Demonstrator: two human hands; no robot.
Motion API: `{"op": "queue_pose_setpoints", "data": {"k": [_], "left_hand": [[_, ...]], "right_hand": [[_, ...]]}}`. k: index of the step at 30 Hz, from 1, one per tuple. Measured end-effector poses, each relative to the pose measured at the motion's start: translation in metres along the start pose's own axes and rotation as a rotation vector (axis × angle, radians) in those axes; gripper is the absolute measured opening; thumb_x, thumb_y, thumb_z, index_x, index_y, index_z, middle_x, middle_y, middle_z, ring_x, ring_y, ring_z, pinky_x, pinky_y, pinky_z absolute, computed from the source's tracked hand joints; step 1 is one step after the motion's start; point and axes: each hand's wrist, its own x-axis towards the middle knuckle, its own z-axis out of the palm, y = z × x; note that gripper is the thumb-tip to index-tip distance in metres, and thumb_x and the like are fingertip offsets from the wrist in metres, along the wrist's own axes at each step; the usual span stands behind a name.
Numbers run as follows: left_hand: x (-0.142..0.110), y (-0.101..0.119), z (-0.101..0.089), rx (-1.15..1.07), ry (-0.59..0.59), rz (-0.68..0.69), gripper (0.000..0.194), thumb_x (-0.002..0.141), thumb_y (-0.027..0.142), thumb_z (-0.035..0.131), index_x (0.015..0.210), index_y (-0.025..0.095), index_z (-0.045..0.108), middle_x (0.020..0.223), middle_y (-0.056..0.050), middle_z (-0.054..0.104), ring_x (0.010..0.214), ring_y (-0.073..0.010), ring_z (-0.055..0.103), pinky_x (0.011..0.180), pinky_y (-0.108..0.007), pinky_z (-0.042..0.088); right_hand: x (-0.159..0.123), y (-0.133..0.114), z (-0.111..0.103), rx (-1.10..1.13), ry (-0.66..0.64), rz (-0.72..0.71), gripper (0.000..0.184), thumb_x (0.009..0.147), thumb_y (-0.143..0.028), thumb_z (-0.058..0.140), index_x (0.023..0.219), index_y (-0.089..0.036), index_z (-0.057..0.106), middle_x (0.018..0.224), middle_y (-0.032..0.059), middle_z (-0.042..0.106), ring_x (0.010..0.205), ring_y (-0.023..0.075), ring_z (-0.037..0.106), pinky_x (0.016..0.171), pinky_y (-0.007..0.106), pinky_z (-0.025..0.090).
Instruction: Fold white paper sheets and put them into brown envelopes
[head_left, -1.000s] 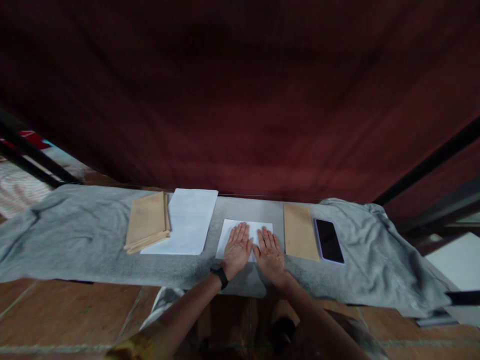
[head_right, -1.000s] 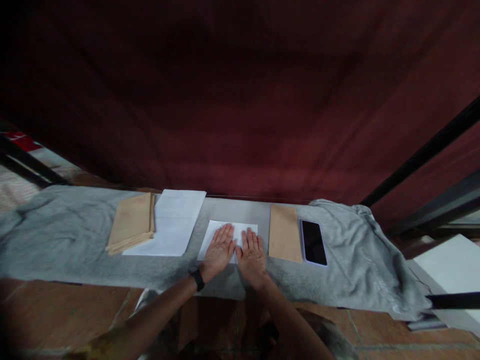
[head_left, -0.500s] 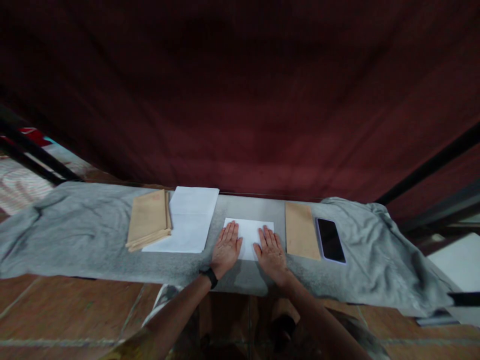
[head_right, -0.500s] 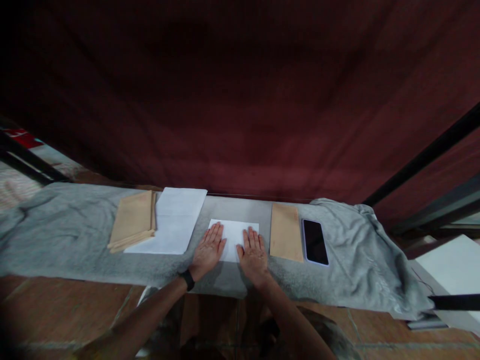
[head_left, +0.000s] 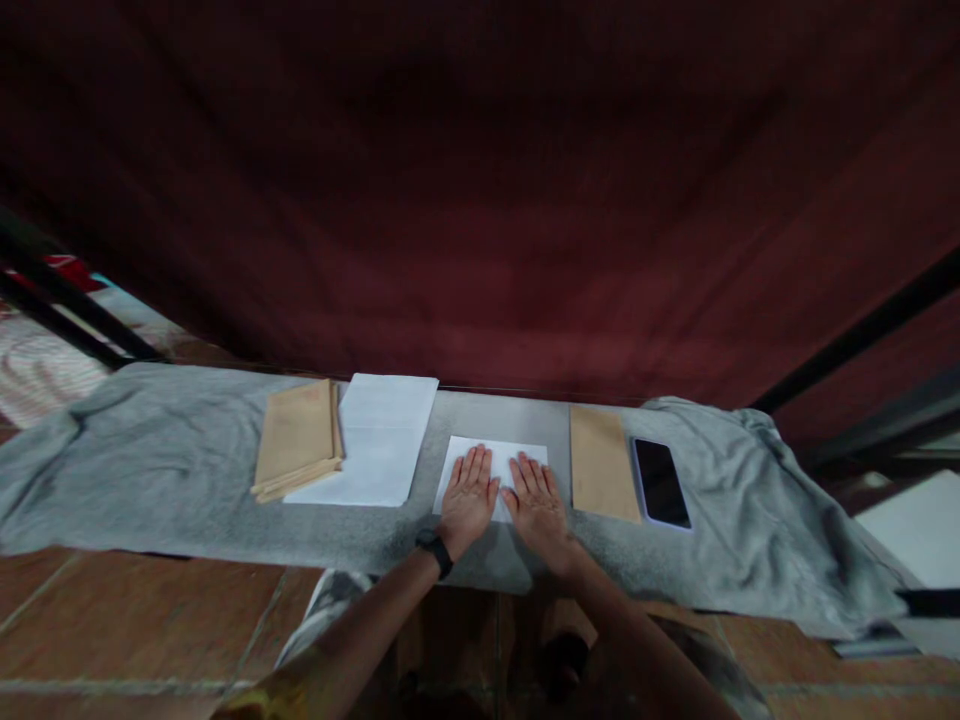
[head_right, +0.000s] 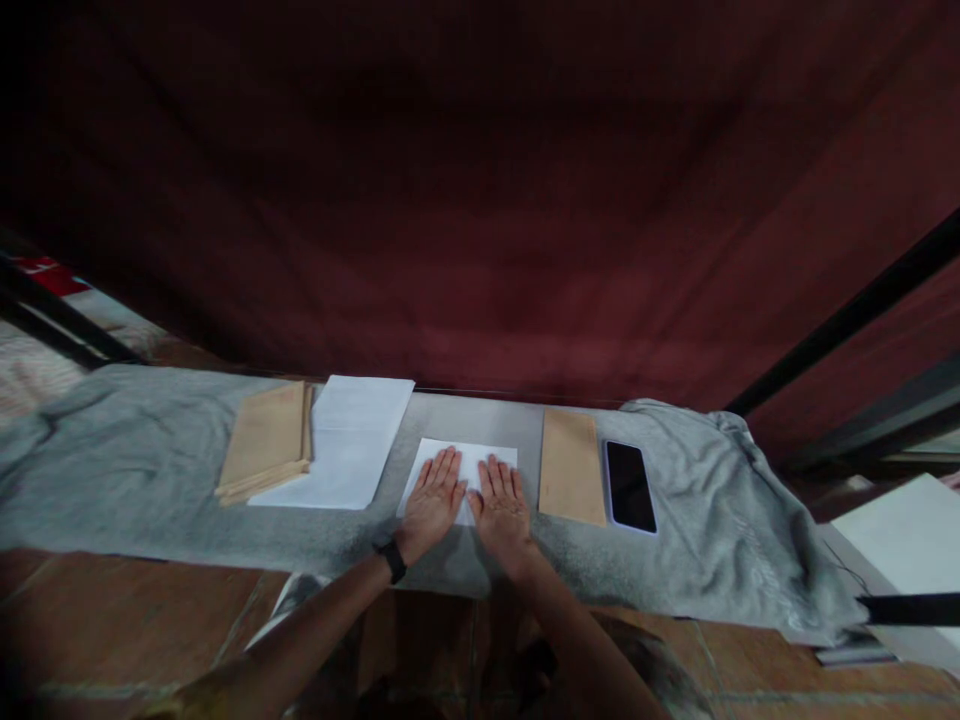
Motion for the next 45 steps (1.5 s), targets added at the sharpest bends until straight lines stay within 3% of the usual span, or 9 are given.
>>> {"op": "queue_pose_setpoints", "data": {"k": [7, 12, 17, 25, 31, 41, 45], "left_hand": [[-0.007, -0.025, 0.0, 0.004, 0.045, -0.029, 0.055, 0.1, 0.034, 0.029, 0.149, 0.008, 0.037, 0.155, -0.016, 0.04, 0.147, -0.0243, 0.031, 0.121, -0.046, 0.028], [0.004, -0.008, 0.002, -0.054, 0.08, 0.051, 0.054, 0.101, 0.033, 0.028, 0.15, 0.01, 0.035, 0.156, -0.013, 0.04, 0.147, -0.0237, 0.031, 0.121, -0.046, 0.028], [0.019, 0.004, 0.009, -0.095, 0.021, 0.139, 0.053, 0.101, 0.028, 0.026, 0.15, 0.01, 0.036, 0.155, -0.013, 0.041, 0.147, -0.0223, 0.032, 0.119, -0.045, 0.03], [0.021, -0.026, 0.009, -0.027, 0.052, 0.099, 0.055, 0.102, 0.036, 0.029, 0.151, 0.01, 0.035, 0.155, -0.014, 0.04, 0.147, -0.023, 0.031, 0.12, -0.045, 0.028], [0.01, -0.03, 0.0, 0.011, 0.036, 0.065, 0.055, 0.101, 0.039, 0.033, 0.148, 0.01, 0.039, 0.156, -0.015, 0.039, 0.147, -0.0251, 0.03, 0.121, -0.045, 0.026], [0.008, -0.024, -0.002, -0.004, -0.039, 0.038, 0.056, 0.101, 0.04, 0.031, 0.149, 0.011, 0.038, 0.159, -0.015, 0.034, 0.149, -0.0264, 0.027, 0.122, -0.047, 0.02], [0.007, -0.024, -0.003, -0.024, -0.037, 0.025, 0.055, 0.102, 0.04, 0.031, 0.149, 0.012, 0.039, 0.158, -0.014, 0.035, 0.148, -0.0256, 0.027, 0.122, -0.047, 0.02]], "right_hand": [[-0.005, 0.004, 0.002, -0.02, 0.014, 0.055, 0.055, 0.103, -0.043, 0.038, 0.148, -0.012, 0.043, 0.155, 0.0159, 0.04, 0.141, 0.0279, 0.04, 0.117, 0.046, 0.027], [0.002, 0.005, 0.006, -0.017, 0.035, 0.041, 0.052, 0.103, -0.037, 0.035, 0.148, -0.011, 0.043, 0.154, 0.0162, 0.041, 0.142, 0.0283, 0.039, 0.116, 0.047, 0.028], [0.013, 0.007, 0.011, 0.0, 0.023, -0.03, 0.048, 0.103, -0.025, 0.03, 0.147, -0.013, 0.045, 0.152, 0.0125, 0.045, 0.141, 0.0239, 0.041, 0.116, 0.044, 0.029], [0.015, 0.011, 0.02, -0.064, 0.114, 0.034, 0.05, 0.102, -0.035, 0.04, 0.147, -0.014, 0.044, 0.154, 0.0177, 0.04, 0.14, 0.0295, 0.041, 0.113, 0.047, 0.034], [0.014, 0.016, 0.019, -0.089, 0.127, 0.064, 0.055, 0.102, -0.039, 0.039, 0.147, -0.008, 0.042, 0.153, 0.0233, 0.04, 0.14, 0.0326, 0.039, 0.113, 0.052, 0.032], [0.02, -0.01, 0.011, 0.048, -0.085, -0.091, 0.051, 0.104, -0.034, 0.03, 0.15, -0.013, 0.039, 0.158, 0.0165, 0.034, 0.145, 0.0284, 0.032, 0.117, 0.05, 0.025], [0.016, -0.01, 0.012, 0.028, -0.075, -0.075, 0.05, 0.104, -0.03, 0.031, 0.15, -0.013, 0.039, 0.159, 0.0176, 0.031, 0.146, 0.0271, 0.03, 0.117, 0.05, 0.026]]}}
